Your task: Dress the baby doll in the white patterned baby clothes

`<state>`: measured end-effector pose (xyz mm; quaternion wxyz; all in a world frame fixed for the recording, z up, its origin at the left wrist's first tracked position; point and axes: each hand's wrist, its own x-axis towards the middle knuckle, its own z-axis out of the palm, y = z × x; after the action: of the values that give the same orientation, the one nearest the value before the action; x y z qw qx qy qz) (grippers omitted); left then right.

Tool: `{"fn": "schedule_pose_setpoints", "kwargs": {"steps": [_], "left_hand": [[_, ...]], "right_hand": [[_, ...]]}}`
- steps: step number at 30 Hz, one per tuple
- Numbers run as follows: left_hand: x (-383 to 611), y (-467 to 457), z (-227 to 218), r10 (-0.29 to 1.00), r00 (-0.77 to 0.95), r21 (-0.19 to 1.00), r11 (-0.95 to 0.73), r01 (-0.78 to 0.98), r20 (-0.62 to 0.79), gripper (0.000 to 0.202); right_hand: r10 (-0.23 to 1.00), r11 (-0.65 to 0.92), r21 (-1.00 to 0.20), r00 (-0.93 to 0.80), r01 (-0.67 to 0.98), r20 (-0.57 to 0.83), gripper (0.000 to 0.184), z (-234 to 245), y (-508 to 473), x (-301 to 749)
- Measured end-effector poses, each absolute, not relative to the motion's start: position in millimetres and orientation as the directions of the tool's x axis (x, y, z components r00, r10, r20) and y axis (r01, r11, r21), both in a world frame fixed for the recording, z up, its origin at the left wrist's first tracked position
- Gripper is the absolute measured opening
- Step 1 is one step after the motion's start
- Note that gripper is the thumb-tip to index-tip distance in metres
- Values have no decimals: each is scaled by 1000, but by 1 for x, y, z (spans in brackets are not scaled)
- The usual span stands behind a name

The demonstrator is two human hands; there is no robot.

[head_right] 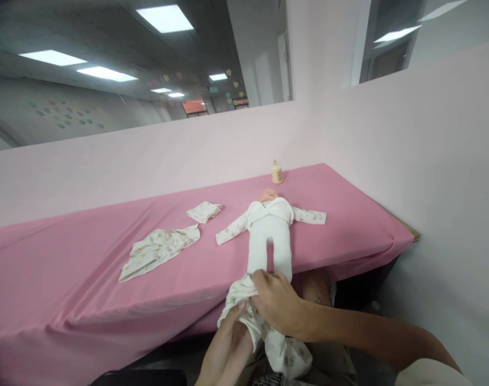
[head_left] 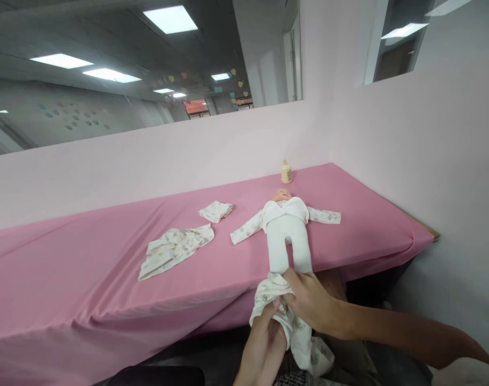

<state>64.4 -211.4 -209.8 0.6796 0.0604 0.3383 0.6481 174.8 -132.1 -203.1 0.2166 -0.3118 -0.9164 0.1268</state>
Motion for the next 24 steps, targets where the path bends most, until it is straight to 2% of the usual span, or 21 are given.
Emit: {"fn": "schedule_pose_setpoints", "kwargs": {"steps": [3, 7, 9, 11, 13, 16, 18, 22, 24], "left_hand": [[64, -212, -208, 927, -64, 550, 162, -819, -370, 42], [62, -213, -209, 939, -26, 550, 178, -816, -342, 40], [61, -215, -209, 936, -17, 531, 185, -827, -353, 40], [59, -215, -209, 919, -38, 521, 188, -833, -392, 42], [57, -215, -208, 898, -66, 517, 189, -835, -434, 46], [56, -214, -205, 873, -97, 518, 191, -834, -479, 53], [57, -214, -202, 865, -108, 515, 187, -836, -490, 54], [59, -214, -197, 872, -83, 488, 189, -853, -482, 51], [60, -213, -197, 875, -80, 496, 194, -846, -477, 51]], "right_hand": [[770, 602, -582, -590, 547, 242, 16, -201, -129, 176], [823, 484, -723, -537, 492, 186, 13, -200, -127, 179], [830, 388, -833, -543, 395, 129, 15, -198, -126, 181], [793, 247, -940, -607, 234, 57, 16, -195, -124, 184], [711, 83, -991, -703, 109, -18, 22, -193, -121, 187], [574, -64, -995, -813, 73, -97, 43, -197, -117, 191], [543, -39, -996, -835, 84, -92, 40, -201, -114, 192], [549, 109, -984, -834, 139, -57, 9, -198, -114, 193], [554, 209, -967, -833, 145, -6, 10, -191, -120, 193]]}}
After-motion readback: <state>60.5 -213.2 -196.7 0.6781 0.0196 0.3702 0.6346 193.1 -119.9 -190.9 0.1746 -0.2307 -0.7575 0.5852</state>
